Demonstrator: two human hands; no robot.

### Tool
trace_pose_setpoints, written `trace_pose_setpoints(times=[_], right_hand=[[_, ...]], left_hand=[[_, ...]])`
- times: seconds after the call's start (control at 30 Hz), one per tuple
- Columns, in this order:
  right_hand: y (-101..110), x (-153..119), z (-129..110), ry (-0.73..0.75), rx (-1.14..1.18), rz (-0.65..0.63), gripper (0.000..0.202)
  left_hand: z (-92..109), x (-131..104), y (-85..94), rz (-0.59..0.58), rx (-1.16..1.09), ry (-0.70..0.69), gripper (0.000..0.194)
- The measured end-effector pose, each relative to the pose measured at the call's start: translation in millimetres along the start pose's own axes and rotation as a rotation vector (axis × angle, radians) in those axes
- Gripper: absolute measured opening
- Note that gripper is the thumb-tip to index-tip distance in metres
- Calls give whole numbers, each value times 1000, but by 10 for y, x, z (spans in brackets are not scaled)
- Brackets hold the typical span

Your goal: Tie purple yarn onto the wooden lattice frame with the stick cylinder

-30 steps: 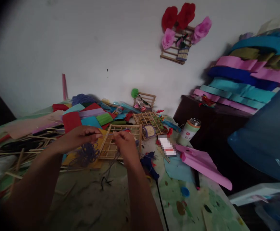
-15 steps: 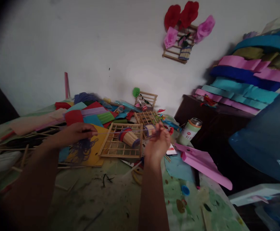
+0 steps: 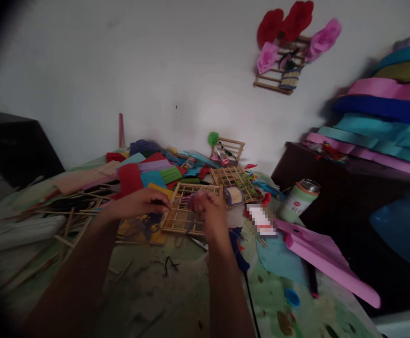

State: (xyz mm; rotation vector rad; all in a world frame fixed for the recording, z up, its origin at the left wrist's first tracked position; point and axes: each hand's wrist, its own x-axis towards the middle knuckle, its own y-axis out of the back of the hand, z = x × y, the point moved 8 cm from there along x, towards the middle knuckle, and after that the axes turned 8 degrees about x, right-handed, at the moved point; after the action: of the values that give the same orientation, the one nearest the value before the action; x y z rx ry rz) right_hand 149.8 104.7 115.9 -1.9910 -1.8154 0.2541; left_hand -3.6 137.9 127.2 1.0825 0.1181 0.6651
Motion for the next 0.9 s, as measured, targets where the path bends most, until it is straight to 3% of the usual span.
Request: trace_pose_setpoints(times=[0.1,0.2,0.27,0.37,0.47,0.57,0.67,0.77,0.83,0.9], right_hand=[[260,-23,-264,102,296,124,25],[620,-83,-496,231,537,240,18],[943,-164,-613,345,666,392,14],[1371,-370,-769,581,755,646,21],[1458,-511,-957,806,649,675,24],[1225,-457,-965,806,464,601,15],[748,-187,-634,487,280,424,8],[123,-2,-97,91,6,91,22],[-198,-9,199,-73,-157,-115,25],[-367,-49,363,-154,-266,-240,26]], left_hand=[[-74,-3,-126,-114,-14,-47,15],[-211,-29,-149,-139,18,1,13],[-308,-67,-137,-148,28,46,14],[-418,-130,-88,-138,28,99,17],[-444,-156,-4,-74,78,133,22],[-297,-122,51,-5,77,85,27],[-67,-59,73,50,31,21,27],[108,-5,73,82,42,-7,24],[171,14,74,97,65,-23,24],[178,20,88,119,90,-24,24]])
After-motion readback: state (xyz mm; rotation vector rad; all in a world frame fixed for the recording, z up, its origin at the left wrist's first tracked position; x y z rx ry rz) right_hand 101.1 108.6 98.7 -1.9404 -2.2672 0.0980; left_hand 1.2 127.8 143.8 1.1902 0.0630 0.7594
